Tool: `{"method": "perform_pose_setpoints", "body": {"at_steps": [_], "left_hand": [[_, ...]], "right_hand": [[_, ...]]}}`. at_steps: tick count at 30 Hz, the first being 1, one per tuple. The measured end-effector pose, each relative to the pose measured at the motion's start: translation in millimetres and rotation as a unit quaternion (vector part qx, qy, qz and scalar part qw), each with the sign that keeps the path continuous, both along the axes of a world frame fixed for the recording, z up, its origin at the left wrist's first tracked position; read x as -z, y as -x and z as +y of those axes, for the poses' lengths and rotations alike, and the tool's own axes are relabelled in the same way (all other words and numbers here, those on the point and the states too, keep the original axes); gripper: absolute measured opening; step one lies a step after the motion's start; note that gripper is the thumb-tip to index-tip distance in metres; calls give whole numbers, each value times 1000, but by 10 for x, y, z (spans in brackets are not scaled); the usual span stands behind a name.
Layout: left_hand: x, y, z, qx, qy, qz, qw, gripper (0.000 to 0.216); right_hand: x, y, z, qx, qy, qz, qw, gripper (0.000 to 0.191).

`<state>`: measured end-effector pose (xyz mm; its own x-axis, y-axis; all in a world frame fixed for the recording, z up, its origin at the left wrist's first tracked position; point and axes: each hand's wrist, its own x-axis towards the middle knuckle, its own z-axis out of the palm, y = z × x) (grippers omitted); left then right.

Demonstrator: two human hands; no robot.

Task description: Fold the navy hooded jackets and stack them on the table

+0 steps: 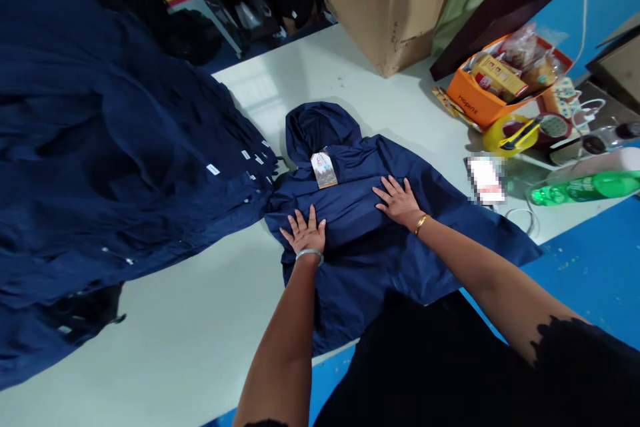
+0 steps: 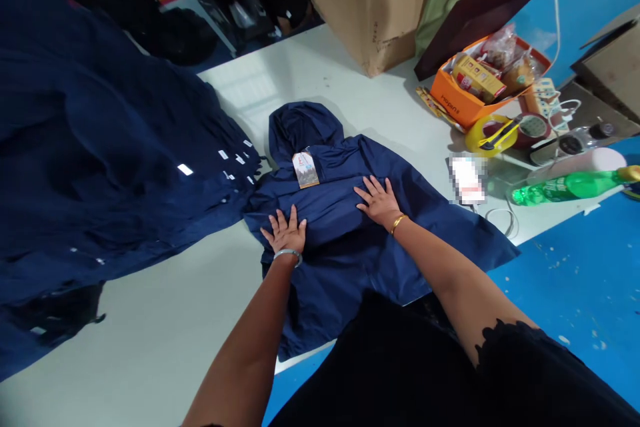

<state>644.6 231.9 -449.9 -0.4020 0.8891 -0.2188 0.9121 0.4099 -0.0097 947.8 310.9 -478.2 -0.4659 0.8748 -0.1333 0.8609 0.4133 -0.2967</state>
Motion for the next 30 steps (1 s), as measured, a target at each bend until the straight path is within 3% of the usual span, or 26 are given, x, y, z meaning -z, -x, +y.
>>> {"method": "perform_pose_setpoints", "body": {"at_steps": [4, 8, 11, 15, 17, 19, 24, 27, 30], "left_hand": [[-44, -41, -35, 5, -6, 18, 1000, 67], [-213, -349, -229, 67, -64, 26, 995, 68], [-225, -783, -389, 129, -61, -4, 990, 67], [-103, -1305, -481, 177, -28, -37, 983, 64], [-25, -1432, -483, 173, 1, -41, 984, 64], [43, -1467, -479, 166, 27, -41, 985, 64], [128, -1413, -464, 171, 45, -37, 984, 65], [154, -1404, -450, 172, 54, -27, 983, 66], [195, -1401, -438, 167, 59, -16, 984, 66]], "right_hand": [[-216, -76, 31, 5, 47, 9, 999, 61], [-399, -674, -373, 18, -30, 84, 996, 52], [-369, -1289, -885, 108, -59, 92, 988, 48], [-214, -1813, -1316, 229, -47, -5, 972, 78], [-146, -1927, -1357, 263, -38, -33, 963, 92], [-106, -2001, -1332, 294, -22, -28, 955, 92], [-155, -2232, -1199, 385, 65, 4, 921, 49], [-234, -2417, -1109, 448, 108, 23, 887, 48], [-252, -2588, -1099, 453, 52, 65, 888, 49]]}}
